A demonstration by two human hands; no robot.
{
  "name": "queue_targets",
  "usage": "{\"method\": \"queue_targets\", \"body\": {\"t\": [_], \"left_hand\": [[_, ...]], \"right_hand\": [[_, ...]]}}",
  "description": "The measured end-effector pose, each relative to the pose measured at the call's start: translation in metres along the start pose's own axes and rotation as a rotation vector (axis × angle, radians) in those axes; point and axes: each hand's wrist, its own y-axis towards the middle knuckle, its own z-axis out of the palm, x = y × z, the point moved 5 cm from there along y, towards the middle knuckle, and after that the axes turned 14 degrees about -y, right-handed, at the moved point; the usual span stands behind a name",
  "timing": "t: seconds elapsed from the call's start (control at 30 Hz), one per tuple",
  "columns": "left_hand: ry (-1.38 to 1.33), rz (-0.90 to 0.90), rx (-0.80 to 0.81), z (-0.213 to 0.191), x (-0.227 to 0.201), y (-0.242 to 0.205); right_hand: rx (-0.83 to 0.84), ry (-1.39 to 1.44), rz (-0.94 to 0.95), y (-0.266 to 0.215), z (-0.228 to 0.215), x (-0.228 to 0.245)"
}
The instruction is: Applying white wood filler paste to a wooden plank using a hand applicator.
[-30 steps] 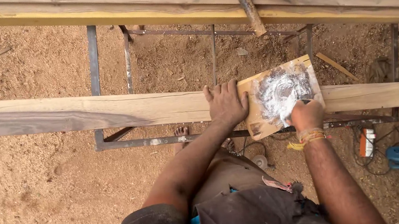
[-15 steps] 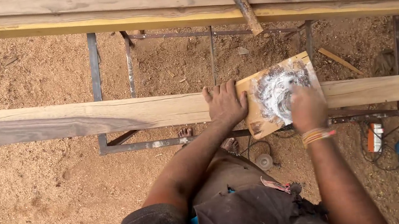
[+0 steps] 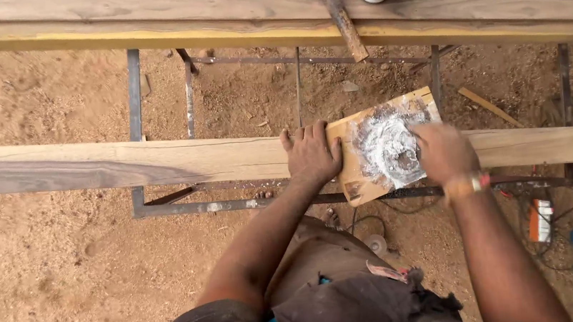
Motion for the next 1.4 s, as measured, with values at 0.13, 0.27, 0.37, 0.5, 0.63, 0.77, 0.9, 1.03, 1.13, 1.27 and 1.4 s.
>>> {"method": "queue_targets", "body": {"t": [0.13,0.27,0.37,0.5,0.63,0.77,0.9,1.03,1.13,1.27,1.4], "left_hand": [[0.002,-0.025,0.035,0.0,-0.003,-0.002],[-0.016,-0.048,0.049,-0.003,-0.003,0.0],[0.01,-0.009,0.019,0.0,0.0,-0.001],[0.02,-0.007,0.041,0.001,0.001,0.003],[-0.015,-0.01,0.042,-0.002,-0.002,0.0],[-0.049,-0.011,0.043,0.0,-0.001,0.001],[-0.031,-0.02,0.067,-0.006,-0.003,-0.001],[-0.027,0.014,0.025,-0.003,-0.001,0.001],[-0.028,0.001,0.034,-0.001,0.0,0.001],[-0.052,-0.039,0.093,-0.01,-0.006,-0.001],[-0.006,0.027,0.005,-0.001,0.0,0.002]], "right_hand": [[0.148,-0.022,-0.054,0.018,0.0,0.015],[0.115,-0.13,-0.131,-0.007,0.017,0.01],[-0.131,0.003,-0.044,-0.027,-0.004,0.015],[-0.381,-0.097,-0.177,-0.048,0.036,0.034],[-0.16,-0.105,-0.074,-0.047,0.017,0.024],[-0.28,-0.118,-0.083,-0.02,0.028,0.007],[-0.313,-0.194,-0.157,-0.028,0.048,0.032],[0.063,-0.134,0.03,-0.031,0.015,0.018],[0.209,-0.035,0.143,-0.012,-0.006,-0.002],[-0.028,-0.089,-0.037,0.025,0.045,-0.028],[0.387,0.008,0.155,-0.001,0.024,-0.007]]}}
